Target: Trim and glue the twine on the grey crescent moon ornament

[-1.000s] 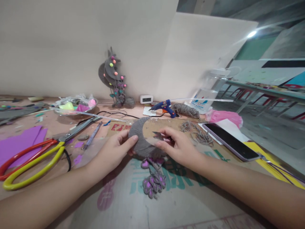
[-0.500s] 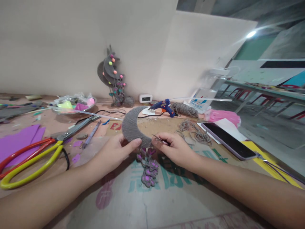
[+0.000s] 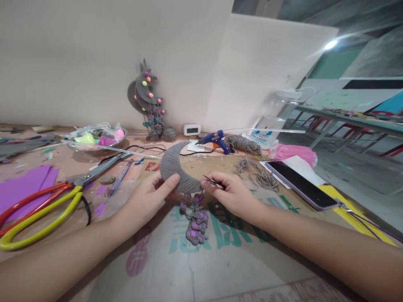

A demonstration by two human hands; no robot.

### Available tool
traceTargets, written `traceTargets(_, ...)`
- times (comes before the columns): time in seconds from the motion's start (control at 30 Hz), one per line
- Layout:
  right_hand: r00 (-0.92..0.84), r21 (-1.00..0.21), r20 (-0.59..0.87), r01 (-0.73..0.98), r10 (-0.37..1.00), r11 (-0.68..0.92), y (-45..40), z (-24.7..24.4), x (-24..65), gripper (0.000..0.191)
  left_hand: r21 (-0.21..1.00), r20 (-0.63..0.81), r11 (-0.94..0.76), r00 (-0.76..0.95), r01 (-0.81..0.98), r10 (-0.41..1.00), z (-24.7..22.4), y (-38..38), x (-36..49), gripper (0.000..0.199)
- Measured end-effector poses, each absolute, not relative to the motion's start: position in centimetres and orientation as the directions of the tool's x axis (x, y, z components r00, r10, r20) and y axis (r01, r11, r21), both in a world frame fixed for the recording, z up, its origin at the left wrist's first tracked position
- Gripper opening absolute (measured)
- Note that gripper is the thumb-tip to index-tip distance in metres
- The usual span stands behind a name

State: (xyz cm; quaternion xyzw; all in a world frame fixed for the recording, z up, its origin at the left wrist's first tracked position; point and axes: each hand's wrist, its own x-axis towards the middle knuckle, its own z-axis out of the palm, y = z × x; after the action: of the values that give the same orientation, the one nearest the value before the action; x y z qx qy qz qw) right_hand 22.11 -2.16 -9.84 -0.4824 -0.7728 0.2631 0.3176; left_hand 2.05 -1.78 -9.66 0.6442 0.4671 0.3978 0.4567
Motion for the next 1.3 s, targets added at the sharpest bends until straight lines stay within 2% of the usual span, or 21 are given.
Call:
traceTargets(0.17, -0.334, -0.697, 0.268, 0.580, 0.904, 0.421, -2.1, -9.8, 22.4, 0.034, 0.942, 0.144, -0.206, 0.233, 0.266, 0.962, -9.9, -1.6, 1.7, 0.030)
traceTargets(0.4, -0.236, -0.777, 0.253, 0.528, 0.938, 0.342, -2.5, -9.3, 22.0, 0.026, 0.942, 0.166, -0.227, 0.243, 0.248, 0.956, -9.5, -1.6, 1.9, 0.024)
traceTargets(0.6, -0.276, -0.741, 0.216, 0.579, 0.937, 0.341, -2.2, -9.9, 21.9, 0.018, 0.929, 0.186, -0.245, 0.221, 0.279, 0.957, -9.1, -1.7, 2.2, 0.025)
traceTargets(0.73, -0.246, -0.755, 0.217, 0.571, 0.945, 0.322, -1.9, -10.1, 22.2, 0.022, 0.929, 0.154, -0.210, 0.198, 0.304, 0.968, -8.7, -1.9, 2.1, 0.034)
traceTargets(0.87, -0.218, -0.777, 0.214, 0.552, 0.952, 0.301, -1.7, -10.0, 22.5, 0.025, 0.965, 0.100, -0.138, 0.172, 0.224, 0.980, -8.7, -1.9, 1.9, 0.033)
traceTargets(1.1, -0.236, -0.782, 0.222, 0.536, 0.946, 0.317, -1.5, -10.2, 22.7, 0.028, 0.949, 0.115, -0.196, 0.307, 0.247, 0.945, -9.9, -1.4, 1.9, 0.018)
traceTargets(1.3, -0.270, -0.794, 0.207, 0.515, 0.940, 0.323, -1.7, -10.1, 22.7, 0.024, 0.978, 0.094, -0.145, 0.305, 0.149, 0.948, -10.3, -1.4, 1.7, 0.027)
